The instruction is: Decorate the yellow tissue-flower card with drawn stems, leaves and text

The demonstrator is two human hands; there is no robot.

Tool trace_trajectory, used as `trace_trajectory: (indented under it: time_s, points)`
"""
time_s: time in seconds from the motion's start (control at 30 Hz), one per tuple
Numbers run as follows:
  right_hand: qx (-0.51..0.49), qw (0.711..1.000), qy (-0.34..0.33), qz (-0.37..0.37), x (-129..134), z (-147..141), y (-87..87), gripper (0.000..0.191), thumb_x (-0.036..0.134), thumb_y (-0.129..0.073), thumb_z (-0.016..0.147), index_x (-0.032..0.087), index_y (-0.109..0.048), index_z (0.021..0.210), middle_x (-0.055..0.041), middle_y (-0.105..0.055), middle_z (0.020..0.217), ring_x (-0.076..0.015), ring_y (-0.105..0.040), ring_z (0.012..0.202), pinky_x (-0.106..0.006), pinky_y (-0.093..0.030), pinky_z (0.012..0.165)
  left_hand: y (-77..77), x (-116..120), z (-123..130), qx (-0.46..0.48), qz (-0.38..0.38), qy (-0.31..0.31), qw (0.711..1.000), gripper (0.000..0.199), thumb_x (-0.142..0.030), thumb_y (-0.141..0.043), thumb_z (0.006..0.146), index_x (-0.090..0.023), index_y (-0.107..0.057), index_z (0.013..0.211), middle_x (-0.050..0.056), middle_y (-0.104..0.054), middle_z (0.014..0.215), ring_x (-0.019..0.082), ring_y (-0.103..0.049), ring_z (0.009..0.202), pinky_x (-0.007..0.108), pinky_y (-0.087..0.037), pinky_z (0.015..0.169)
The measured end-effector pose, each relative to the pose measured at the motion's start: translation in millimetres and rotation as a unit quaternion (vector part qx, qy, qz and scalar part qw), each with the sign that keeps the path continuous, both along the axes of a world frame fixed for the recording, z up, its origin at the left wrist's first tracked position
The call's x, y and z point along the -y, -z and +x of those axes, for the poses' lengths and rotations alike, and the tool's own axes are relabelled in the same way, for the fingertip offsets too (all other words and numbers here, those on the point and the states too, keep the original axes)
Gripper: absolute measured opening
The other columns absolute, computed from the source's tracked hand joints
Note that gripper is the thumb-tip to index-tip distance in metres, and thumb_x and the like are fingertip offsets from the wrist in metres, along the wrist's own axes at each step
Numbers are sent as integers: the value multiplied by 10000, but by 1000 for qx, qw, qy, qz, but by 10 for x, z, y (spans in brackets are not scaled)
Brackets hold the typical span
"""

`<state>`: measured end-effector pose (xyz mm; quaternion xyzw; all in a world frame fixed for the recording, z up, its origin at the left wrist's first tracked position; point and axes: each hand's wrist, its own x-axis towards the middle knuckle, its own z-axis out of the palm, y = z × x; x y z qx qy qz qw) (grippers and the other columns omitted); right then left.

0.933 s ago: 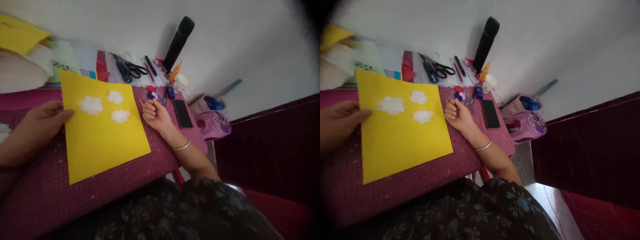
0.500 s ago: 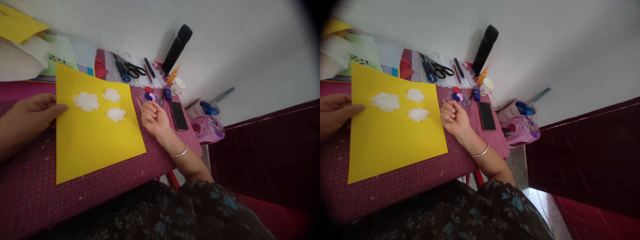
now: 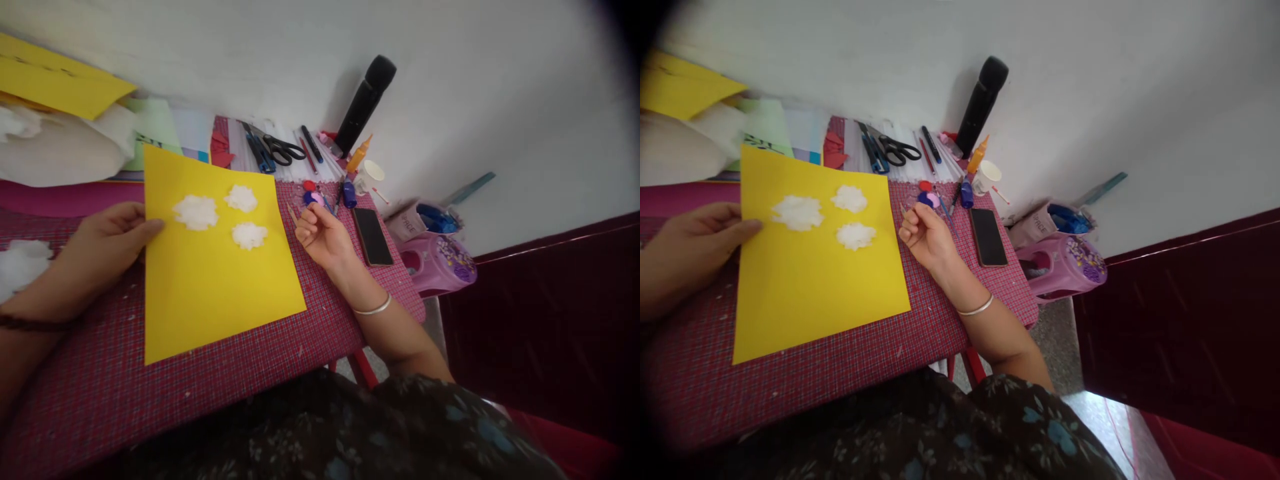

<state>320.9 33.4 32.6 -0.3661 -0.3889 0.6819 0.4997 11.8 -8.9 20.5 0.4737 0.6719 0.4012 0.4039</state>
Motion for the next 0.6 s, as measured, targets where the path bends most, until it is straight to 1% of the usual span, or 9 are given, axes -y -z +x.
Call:
trace_trajectory:
  time_s: [0.07, 0.13, 0.23, 0.3, 0.37, 0.43, 0.5, 0.57, 0.6]
  points:
    - [0, 1000, 3, 30, -18, -28, 84, 303, 374, -557, 919, 252, -337, 749, 67, -339, 666, -99, -297, 568, -273, -428, 669, -51, 26, 46, 13, 14, -15, 1000, 275, -363, -699, 755, -199, -713, 975, -13, -697, 805, 104, -626, 631, 154, -491, 507]
    - [37, 998, -16, 56, -2, -78, 158, 299, 433, -593, 899, 254, -383, 782, 72, -408, 676, -86, -362, 574, -286, -467, 727, -46, 31, 56, 20, 18, -15, 1000, 268, -356, -707, 748, -190, -708, 958, -12, -690, 797, 100, -622, 633, 148, -487, 513]
    - [152, 978, -115, 83, 58, -127, 188, 255, 427, -632, 873, 251, -452, 832, 60, -523, 686, -88, -465, 604, -287, -470, 702, -8, 16, 43, 27, 13, -4, 1000, 259, -360, -677, 788, -192, -701, 983, -8, -692, 793, 101, -617, 617, 156, -491, 518]
    - [231, 948, -186, 113, 94, -100, 133, 142, 331, -603, 884, 241, -493, 876, 43, -576, 708, -97, -521, 644, -280, -459, 677, -6, 10, 44, 34, 4, 1, 999, 258, -362, -664, 805, -196, -700, 1000, -2, -701, 804, 108, -615, 609, 170, -500, 514]
    - [301, 912, -230, 154, 111, -18, 34, 28, 228, -530, 894, 225, -528, 922, 28, -602, 754, -101, -561, 691, -278, -461, 690, -35, 18, 56, 32, -5, -3, 999, 235, -340, -668, 798, -199, -705, 983, 1, -710, 819, 107, -617, 614, 166, -503, 517]
    - [370, 872, -256, 191, 104, 92, -70, 110, 170, -477, 891, 206, -562, 950, 12, -626, 809, -105, -593, 733, -283, -470, 734, -76, 39, 57, 19, -6, -15, 1000, 212, -322, -667, 790, -206, -713, 961, -4, -716, 820, 102, -618, 613, 159, -503, 515]
    - [431, 833, -278, 207, 78, 194, -149, 147, 149, -461, 890, 189, -586, 957, -5, -652, 850, -112, -616, 759, -290, -470, 767, -97, 65, 15, 6, 0, -28, 1000, 229, -340, -668, 796, -219, -721, 983, -10, -724, 818, 107, -623, 598, 170, -511, 503]
    - [480, 803, -287, 205, 47, 260, -192, 149, 144, -450, 898, 182, -589, 934, -9, -660, 829, -114, -616, 728, -286, -457, 753, -75, 81, -78, -9, 3, -42, 999, 290, -383, -670, 817, -225, -716, 1057, -19, -734, 812, 113, -629, 568, 203, -530, 494]
    - [505, 788, -288, 203, 33, 277, -203, 138, 153, -449, 906, 182, -584, 900, -6, -651, 790, -114, -603, 697, -284, -442, 732, -48, 82, -136, -41, 8, -50, 998, 321, -410, -653, 843, -218, -707, 1095, -23, -736, 800, 113, -630, 551, 224, -541, 495]
